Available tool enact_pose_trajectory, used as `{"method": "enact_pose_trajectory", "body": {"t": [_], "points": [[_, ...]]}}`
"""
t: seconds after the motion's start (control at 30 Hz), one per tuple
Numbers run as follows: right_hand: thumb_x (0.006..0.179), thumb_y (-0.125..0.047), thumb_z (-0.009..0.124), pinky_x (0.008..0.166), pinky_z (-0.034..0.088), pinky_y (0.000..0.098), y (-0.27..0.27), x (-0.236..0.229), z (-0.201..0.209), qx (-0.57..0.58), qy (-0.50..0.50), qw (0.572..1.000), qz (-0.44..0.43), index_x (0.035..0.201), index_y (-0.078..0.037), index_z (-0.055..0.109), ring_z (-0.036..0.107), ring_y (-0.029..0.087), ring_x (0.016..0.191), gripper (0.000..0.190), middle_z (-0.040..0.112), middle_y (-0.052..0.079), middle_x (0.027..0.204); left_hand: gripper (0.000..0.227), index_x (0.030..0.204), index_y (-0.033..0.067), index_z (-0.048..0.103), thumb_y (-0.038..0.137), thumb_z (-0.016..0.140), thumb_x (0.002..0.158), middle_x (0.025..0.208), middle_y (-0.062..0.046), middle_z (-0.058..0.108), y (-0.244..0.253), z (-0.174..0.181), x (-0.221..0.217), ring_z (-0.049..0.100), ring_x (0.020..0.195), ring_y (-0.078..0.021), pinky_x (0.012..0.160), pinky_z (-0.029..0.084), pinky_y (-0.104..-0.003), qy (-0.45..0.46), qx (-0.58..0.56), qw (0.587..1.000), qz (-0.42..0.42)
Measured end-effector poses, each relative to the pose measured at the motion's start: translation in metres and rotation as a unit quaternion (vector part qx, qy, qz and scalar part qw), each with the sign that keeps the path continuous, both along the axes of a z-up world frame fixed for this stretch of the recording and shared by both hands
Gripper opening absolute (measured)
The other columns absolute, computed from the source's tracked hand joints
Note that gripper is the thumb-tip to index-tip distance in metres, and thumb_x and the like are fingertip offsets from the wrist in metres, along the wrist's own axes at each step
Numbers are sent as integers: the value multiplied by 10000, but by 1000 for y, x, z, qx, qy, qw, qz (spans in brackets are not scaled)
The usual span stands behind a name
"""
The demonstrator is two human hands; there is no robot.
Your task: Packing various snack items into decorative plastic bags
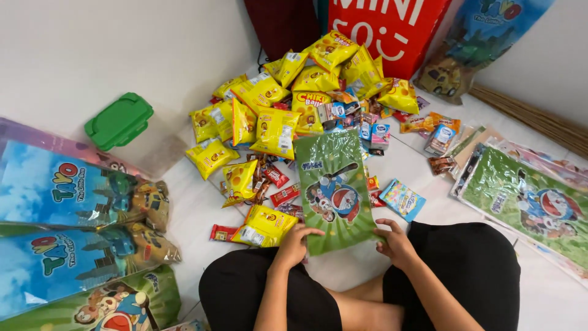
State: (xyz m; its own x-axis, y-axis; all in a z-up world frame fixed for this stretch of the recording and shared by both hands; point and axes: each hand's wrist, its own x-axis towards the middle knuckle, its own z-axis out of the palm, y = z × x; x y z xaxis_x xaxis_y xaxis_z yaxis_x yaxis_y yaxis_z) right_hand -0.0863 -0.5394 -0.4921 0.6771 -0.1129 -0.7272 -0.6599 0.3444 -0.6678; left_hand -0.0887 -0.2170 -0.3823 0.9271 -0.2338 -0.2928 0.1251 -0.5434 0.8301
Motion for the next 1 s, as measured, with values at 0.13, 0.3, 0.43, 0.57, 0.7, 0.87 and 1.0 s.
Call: {"method": "enact_pose_trajectory", "body": {"t": [0.13,0.3,0.43,0.57,0.7,0.87,1.0], "points": [[997,-180,592,671,565,292,-5,3,4,122,-48,991,-15,1246,-144,630,661,172,665,255,698,195,1012,257,1057,83,808,271,800,882,1450,-272,555,-3,-15,0,532,1325,-496,1155,417,-538,-67,14,997,26],[930,-139,455,879,526,405,14,-6,96,126,-73,989,33,1398,-46,586,724,301,1003,495,722,191,1217,456,1073,41,788,473,711,950,1569,-208,455,3,-36,11,386,1470,-424,1229,317,-488,12,-21,994,103],[922,-108,727,753,546,282,20,-14,56,-106,-159,977,96,1169,-69,796,609,172,863,260,747,90,1061,545,1068,23,783,530,800,870,1474,-197,562,7,-56,7,477,1402,-421,1190,387,-468,-3,17,995,100],[858,-97,819,688,484,298,12,-2,3,-179,-240,946,127,955,-80,851,563,198,839,104,722,138,1129,517,1020,73,805,533,854,788,1454,-156,588,11,-67,9,497,1397,-390,1194,386,-456,8,32,994,107],[715,-218,965,1180,293,474,9,-6,8,-200,-216,948,121,909,-89,863,481,385,1359,254,610,187,1413,426,881,149,812,417,981,596,1382,-65,616,14,-88,14,572,1330,-339,1130,454,-391,-11,6,988,155],[679,-229,985,1194,293,487,11,-9,12,-217,-222,939,148,899,-79,859,494,386,1371,294,623,181,1408,342,884,132,795,214,960,596,1392,-125,597,-1,-34,5,574,1311,-398,1109,462,-439,-83,-66,979,171],[684,-217,984,1206,256,536,7,-5,-3,-211,-224,943,128,896,-49,833,472,421,1375,310,597,201,1420,752,1326,196,621,281,950,654,1566,-255,350,-17,45,-11,275,1500,-483,1214,222,-621,-98,-148,974,142]]}}
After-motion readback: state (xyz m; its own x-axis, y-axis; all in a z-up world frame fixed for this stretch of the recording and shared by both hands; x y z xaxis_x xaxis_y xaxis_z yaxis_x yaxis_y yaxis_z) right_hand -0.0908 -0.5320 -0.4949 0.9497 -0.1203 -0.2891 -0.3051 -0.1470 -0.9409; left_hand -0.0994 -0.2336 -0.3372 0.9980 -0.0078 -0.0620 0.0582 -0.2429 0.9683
